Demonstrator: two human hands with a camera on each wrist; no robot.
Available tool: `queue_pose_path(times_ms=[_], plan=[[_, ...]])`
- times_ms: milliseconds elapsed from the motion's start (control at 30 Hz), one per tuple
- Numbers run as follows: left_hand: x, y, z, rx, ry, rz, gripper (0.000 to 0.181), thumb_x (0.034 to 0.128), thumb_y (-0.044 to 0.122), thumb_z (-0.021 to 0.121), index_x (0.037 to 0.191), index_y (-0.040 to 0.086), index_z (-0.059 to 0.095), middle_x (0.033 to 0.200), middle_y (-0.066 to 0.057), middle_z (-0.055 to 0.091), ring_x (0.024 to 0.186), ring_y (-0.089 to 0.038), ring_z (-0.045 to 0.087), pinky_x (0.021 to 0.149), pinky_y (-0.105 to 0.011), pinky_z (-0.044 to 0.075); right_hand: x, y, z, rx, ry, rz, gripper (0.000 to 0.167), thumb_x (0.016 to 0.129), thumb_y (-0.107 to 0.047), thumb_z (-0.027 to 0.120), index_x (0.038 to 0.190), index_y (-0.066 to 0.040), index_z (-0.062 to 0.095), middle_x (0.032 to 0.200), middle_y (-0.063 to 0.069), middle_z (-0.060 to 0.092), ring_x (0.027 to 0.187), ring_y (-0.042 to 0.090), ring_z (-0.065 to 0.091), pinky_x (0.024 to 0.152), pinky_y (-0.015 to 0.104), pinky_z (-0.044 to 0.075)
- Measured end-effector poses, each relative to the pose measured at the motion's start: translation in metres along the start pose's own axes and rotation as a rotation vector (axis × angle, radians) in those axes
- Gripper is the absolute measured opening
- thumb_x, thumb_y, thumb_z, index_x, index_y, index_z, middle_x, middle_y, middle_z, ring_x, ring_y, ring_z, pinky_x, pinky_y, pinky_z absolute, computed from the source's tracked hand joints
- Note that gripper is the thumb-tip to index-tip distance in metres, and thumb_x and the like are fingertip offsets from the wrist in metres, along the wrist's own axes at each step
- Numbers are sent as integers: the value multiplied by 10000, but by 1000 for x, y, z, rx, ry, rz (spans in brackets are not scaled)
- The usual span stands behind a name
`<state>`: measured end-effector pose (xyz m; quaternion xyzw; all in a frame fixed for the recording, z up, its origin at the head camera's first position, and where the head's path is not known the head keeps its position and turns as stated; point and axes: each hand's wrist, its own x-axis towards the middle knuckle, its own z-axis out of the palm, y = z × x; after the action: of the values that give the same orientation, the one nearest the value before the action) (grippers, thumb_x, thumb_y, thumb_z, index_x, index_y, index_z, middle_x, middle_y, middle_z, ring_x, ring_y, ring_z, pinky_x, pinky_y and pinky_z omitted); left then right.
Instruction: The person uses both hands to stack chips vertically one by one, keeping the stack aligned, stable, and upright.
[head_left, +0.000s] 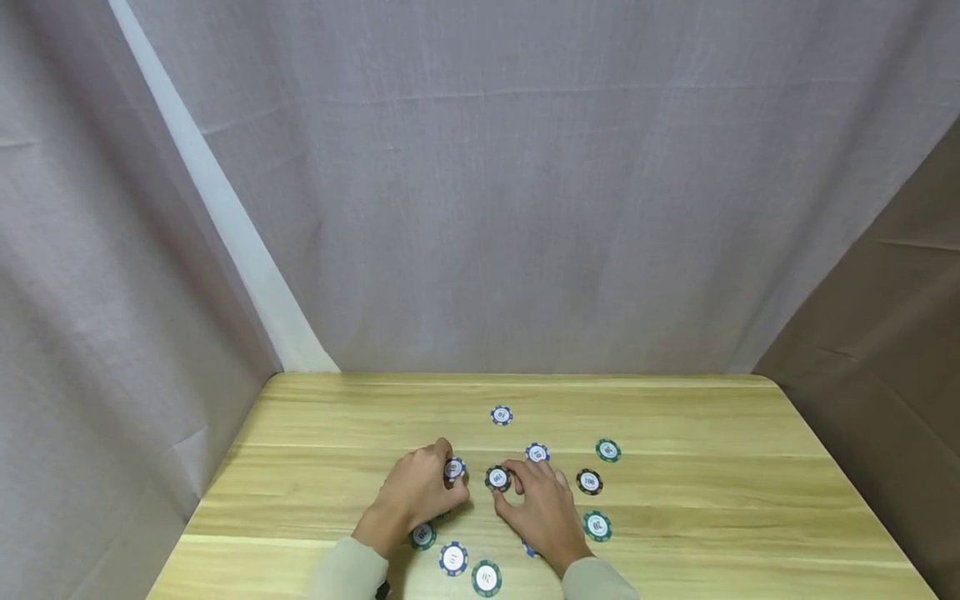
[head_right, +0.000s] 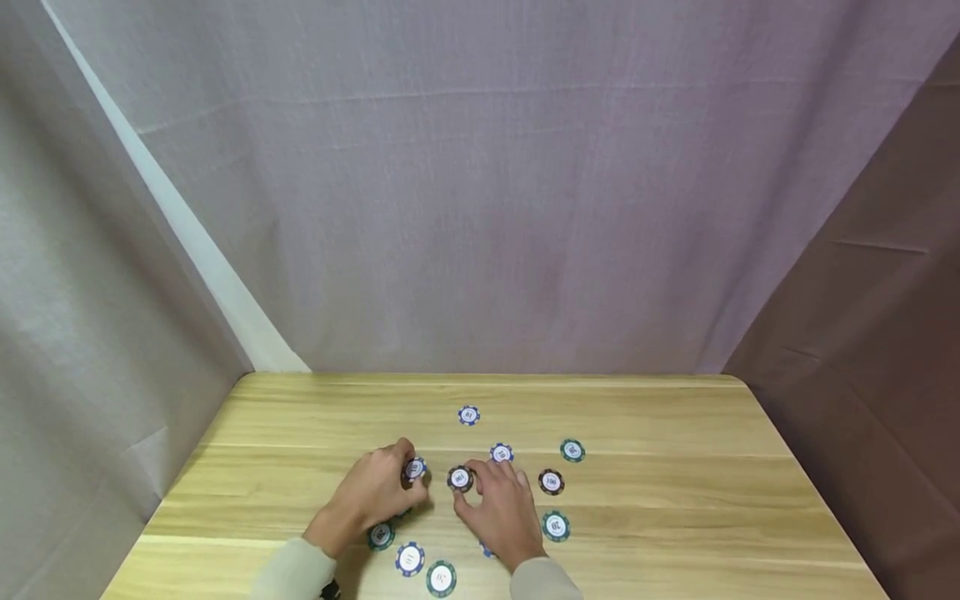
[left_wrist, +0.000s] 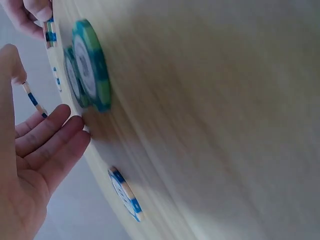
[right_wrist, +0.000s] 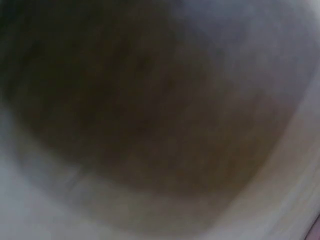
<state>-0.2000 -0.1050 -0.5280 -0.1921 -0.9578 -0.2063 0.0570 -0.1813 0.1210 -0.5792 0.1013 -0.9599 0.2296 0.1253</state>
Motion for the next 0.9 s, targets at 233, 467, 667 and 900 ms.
queue_pose_path(times_ms=[233, 467, 667, 900], plan=[[3, 11, 3, -9, -3, 44, 353, 799, 295, 715, 1068, 77, 644, 772, 30, 647, 626, -69, 545, 582, -249, 506, 0, -1, -1, -1, -29, 27, 425, 872, -498, 776, 1229, -273, 726, 769, -202, 436, 803, 50, 406, 739, 276, 312], [5, 19, 9, 49, 28, 92, 408, 813, 292, 712, 1150, 62, 720, 973, -42, 762, 718, -103, 641, 671, -286, 574, 0, -1, 0, -3, -14, 15, 415, 867, -485, 780, 1216, -267, 728, 766, -203, 435, 798, 46, 403, 731, 273, 314], [8, 26, 15, 128, 19, 140, 362, 824, 329, 721, 1109, 107, 739, 931, 9, 723, 750, -94, 637, 650, -282, 565, -1, -1, -2, 3, 6, -9, 423, 855, -476, 788, 1214, -261, 727, 773, -201, 437, 794, 38, 398, 723, 272, 312], [11, 31, 23, 164, 1, 176, 359, 863, 344, 700, 1139, 120, 748, 994, 0, 748, 871, -135, 689, 732, -312, 592, 0, -2, -3, -6, -42, 14, 446, 880, -518, 757, 1252, -274, 720, 786, -203, 434, 812, 44, 397, 754, 269, 312]])
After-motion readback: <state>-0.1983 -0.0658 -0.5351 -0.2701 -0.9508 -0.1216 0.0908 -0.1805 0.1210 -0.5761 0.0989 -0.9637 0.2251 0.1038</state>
